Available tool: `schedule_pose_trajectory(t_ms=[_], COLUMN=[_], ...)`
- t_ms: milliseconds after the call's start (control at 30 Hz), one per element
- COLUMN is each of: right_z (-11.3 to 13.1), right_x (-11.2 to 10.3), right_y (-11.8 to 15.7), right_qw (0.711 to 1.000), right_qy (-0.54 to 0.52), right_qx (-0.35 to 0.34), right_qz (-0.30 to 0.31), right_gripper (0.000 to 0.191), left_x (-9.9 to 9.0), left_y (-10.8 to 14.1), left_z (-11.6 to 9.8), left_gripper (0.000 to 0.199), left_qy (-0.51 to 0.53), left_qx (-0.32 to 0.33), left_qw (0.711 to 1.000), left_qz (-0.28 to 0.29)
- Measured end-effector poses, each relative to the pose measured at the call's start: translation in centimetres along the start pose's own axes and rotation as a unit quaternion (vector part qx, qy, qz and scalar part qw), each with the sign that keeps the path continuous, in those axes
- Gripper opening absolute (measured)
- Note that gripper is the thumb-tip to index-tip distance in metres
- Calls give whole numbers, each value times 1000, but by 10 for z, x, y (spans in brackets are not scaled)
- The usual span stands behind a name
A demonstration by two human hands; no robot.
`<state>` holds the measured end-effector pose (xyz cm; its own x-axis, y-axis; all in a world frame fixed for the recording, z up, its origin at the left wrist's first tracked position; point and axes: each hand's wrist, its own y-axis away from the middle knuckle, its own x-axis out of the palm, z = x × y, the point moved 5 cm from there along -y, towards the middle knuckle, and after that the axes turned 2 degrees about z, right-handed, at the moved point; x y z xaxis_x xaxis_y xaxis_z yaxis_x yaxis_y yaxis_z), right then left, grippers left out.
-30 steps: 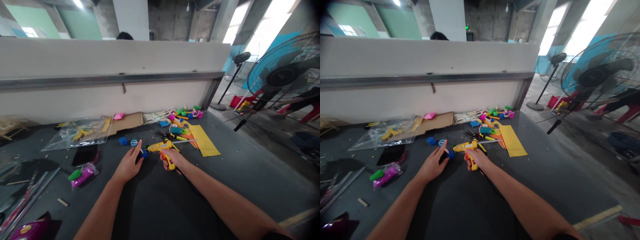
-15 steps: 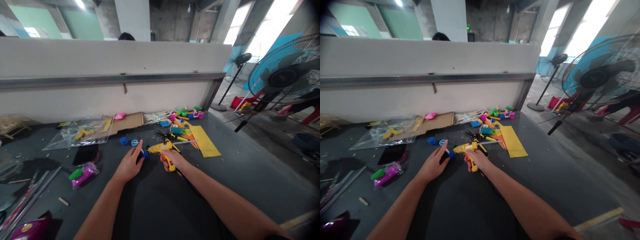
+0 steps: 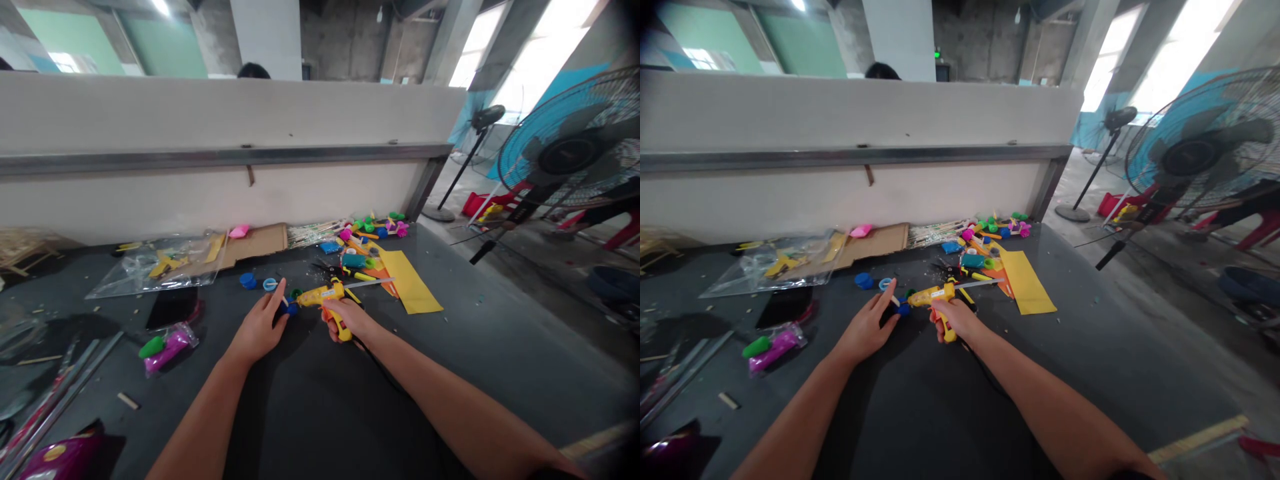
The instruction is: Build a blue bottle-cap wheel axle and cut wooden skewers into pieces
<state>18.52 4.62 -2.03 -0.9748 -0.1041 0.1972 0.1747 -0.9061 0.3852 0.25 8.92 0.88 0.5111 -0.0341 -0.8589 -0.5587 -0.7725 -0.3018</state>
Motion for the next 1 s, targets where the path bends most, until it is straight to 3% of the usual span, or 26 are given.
schedule_pose_trajectory(t_ms=[1000], right_z=[4], right_x=[3], right_y=[4], right_qw=[1000], right_qy=[15], right_qx=[-11], right_qz=[-17], right_gripper=[37], left_x=[0], left_y=[0], left_z=[-1], left_gripper=[73], left_qy=[-8], left_qx=[2], left_qw=[1000], left_qz=[5])
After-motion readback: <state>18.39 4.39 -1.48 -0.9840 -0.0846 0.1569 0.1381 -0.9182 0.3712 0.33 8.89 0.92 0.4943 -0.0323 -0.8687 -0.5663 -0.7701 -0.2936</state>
